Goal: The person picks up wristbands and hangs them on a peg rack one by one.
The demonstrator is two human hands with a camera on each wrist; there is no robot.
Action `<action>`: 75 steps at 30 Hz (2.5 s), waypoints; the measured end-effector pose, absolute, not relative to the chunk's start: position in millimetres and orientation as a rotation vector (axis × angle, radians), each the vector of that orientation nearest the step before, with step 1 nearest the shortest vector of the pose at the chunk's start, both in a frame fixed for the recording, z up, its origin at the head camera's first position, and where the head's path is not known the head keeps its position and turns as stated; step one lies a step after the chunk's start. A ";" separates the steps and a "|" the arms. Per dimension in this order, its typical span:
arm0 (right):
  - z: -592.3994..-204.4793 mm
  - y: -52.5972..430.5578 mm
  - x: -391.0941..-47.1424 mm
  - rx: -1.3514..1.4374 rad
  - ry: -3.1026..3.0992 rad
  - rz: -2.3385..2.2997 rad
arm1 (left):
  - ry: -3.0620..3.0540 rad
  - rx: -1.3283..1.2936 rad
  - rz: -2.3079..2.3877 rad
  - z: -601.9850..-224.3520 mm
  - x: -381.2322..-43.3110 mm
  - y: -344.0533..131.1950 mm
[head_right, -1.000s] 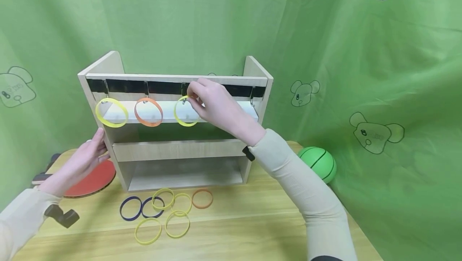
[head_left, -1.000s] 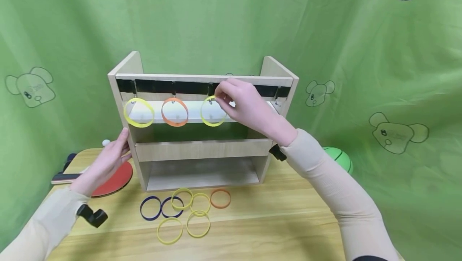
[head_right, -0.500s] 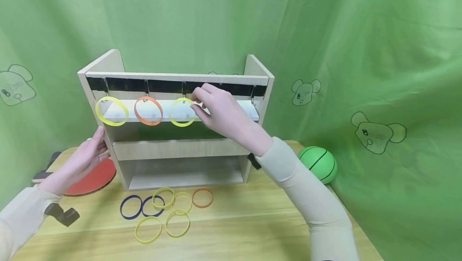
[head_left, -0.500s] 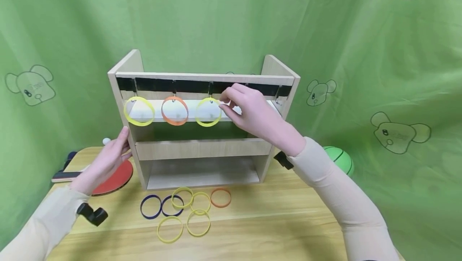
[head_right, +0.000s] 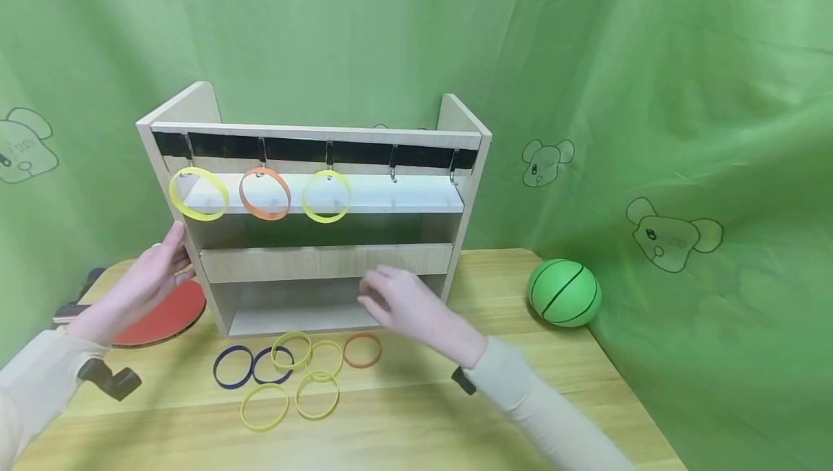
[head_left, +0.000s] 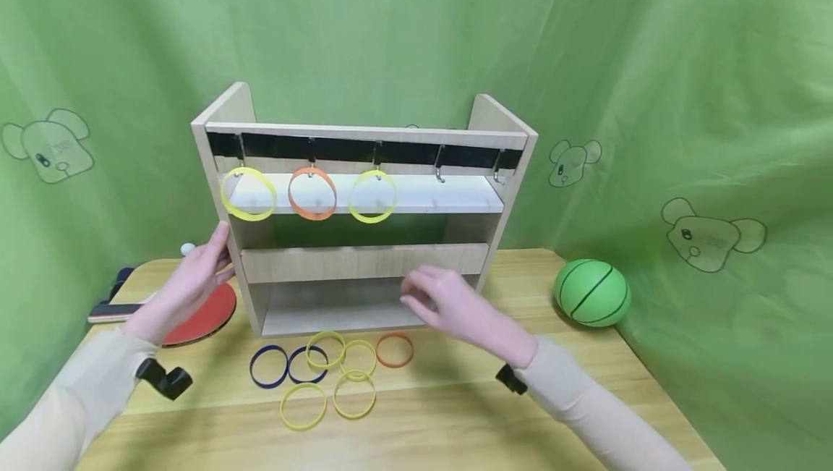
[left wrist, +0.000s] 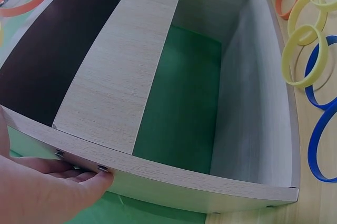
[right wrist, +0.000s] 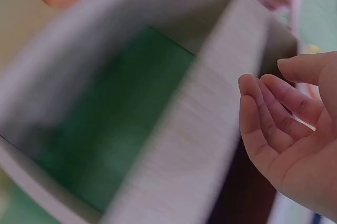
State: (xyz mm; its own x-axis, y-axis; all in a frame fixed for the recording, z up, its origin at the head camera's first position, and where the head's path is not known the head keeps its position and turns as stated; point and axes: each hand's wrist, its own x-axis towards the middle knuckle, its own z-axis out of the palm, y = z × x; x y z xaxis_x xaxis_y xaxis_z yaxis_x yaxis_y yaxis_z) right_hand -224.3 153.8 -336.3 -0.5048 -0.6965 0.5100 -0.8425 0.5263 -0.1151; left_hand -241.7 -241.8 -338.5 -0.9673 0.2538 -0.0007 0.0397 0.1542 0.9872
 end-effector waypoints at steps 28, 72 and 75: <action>-471.8 165.4 -255.5 1.023 -2.764 0.465 | 2.247 0.295 1.942 -340.3 -242.4 -242.0; -303.3 173.4 -226.4 1.180 -2.249 0.442 | 2.271 0.297 1.919 -340.1 -242.3 -242.3; -282.8 173.3 -224.6 1.184 -2.187 0.445 | 2.274 0.295 1.910 -340.6 -242.9 -242.8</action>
State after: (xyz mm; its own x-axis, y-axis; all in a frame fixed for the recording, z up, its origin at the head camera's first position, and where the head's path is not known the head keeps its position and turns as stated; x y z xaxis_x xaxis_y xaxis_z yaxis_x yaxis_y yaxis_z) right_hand -224.6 173.3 -282.8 -0.4173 -0.6356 0.6495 -0.8388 0.5444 -0.0062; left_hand -242.9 -242.8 -340.6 -0.9682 0.2503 0.0061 0.0493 0.1666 0.9848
